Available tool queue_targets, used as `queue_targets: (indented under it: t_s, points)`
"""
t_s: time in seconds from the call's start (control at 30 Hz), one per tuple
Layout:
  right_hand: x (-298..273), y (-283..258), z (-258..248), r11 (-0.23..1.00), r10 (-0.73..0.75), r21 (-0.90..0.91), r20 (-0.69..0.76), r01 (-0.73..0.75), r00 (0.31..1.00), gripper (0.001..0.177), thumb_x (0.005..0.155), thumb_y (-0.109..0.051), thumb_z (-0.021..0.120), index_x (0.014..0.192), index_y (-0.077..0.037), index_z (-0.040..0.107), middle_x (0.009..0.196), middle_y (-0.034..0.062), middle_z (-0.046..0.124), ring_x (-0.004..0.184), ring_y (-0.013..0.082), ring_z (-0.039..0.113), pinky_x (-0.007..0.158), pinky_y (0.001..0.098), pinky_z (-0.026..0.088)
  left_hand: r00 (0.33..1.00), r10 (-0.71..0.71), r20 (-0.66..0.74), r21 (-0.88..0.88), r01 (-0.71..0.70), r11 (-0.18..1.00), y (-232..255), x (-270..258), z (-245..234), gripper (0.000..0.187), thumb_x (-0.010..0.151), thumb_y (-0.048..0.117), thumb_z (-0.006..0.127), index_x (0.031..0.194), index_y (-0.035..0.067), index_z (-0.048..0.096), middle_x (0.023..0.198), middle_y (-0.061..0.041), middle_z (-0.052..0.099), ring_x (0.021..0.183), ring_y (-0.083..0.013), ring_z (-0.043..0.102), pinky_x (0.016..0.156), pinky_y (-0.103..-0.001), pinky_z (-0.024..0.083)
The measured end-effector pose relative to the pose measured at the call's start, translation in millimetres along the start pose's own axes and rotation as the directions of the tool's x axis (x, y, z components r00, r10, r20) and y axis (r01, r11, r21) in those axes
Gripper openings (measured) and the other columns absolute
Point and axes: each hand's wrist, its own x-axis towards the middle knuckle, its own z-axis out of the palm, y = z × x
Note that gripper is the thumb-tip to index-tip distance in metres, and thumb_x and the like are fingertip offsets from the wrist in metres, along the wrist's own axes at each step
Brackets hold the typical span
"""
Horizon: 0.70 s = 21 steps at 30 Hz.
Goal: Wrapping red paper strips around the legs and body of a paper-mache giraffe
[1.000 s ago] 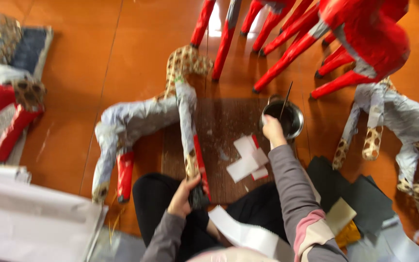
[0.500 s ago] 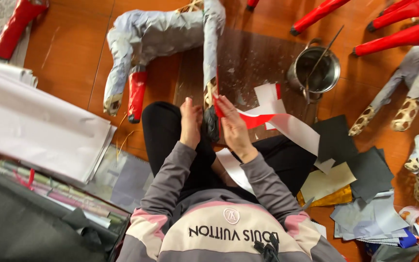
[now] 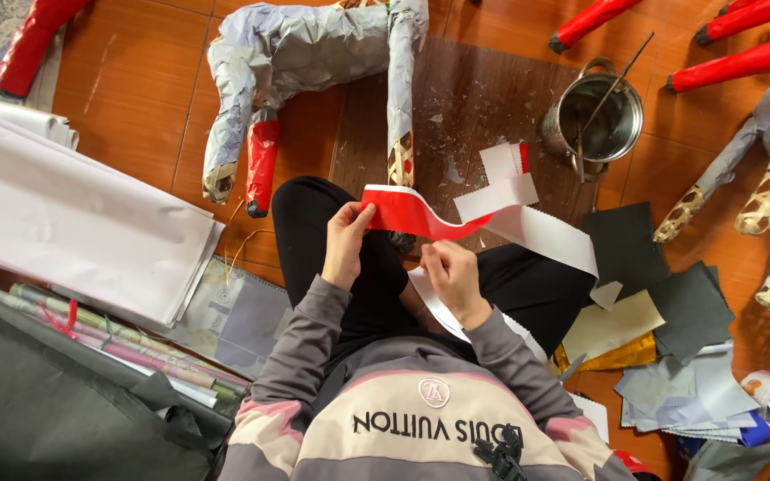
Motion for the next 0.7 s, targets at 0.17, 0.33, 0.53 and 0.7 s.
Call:
queue_targets:
  t_s: [0.17,0.33,0.53,0.7]
  points:
    - [7,25,15,0.326,0.784,0.581,0.274,-0.745,0.557,0.055,0.094,-0.054,0.058,0.069,-0.005,0.064,0.053,0.0106,0.058,0.047,0.0182,0.06,0.044,0.0262,0.051,0.985,-0.173,0.007,-0.169,0.172,0.971,21,-20,13,0.016,0.084,0.018,0.076,0.085,0.008,0.065,0.073,-0.001,0.063,0.065,-0.0105,0.066,0.062,-0.019,0.056]
    - [39,6,20,0.538,0.785,0.579,-0.08,-0.612,0.614,0.03,0.078,-0.022,0.085,0.076,-0.008,0.058,0.067,-0.0012,0.054,0.06,0.0079,0.048,0.055,0.0237,0.039,0.922,-0.381,0.068,-0.335,0.38,0.862,-12,1,5,0.02,0.081,0.016,0.078,0.074,0.006,0.061,0.063,-0.004,0.059,0.06,-0.017,0.065,0.058,-0.026,0.058]
    - [33,11,32,0.53,0.786,0.621,-0.105,-0.578,0.609,0.031,0.079,-0.012,0.084,0.103,0.0,0.069,0.093,0.004,0.068,0.083,0.0083,0.056,0.078,0.0289,0.05,0.943,-0.331,-0.024,-0.266,0.313,0.912,-27,2,21,0.012,0.082,0.009,0.072,0.089,0.004,0.063,0.071,-0.006,0.058,0.06,-0.0171,0.064,0.055,-0.028,0.058]
    - [34,14,36,0.528,0.79,0.643,-0.134,-0.554,0.598,0.039,0.079,-0.007,0.083,0.114,0.002,0.068,0.1,0.0052,0.068,0.09,0.0084,0.053,0.086,0.033,0.049,0.922,0.386,0.022,0.473,-0.349,0.809,31,-33,33,0.057,0.083,0.003,0.072,0.134,0.012,0.048,0.111,-0.017,0.046,0.098,-0.0278,0.059,0.078,-0.036,0.055]
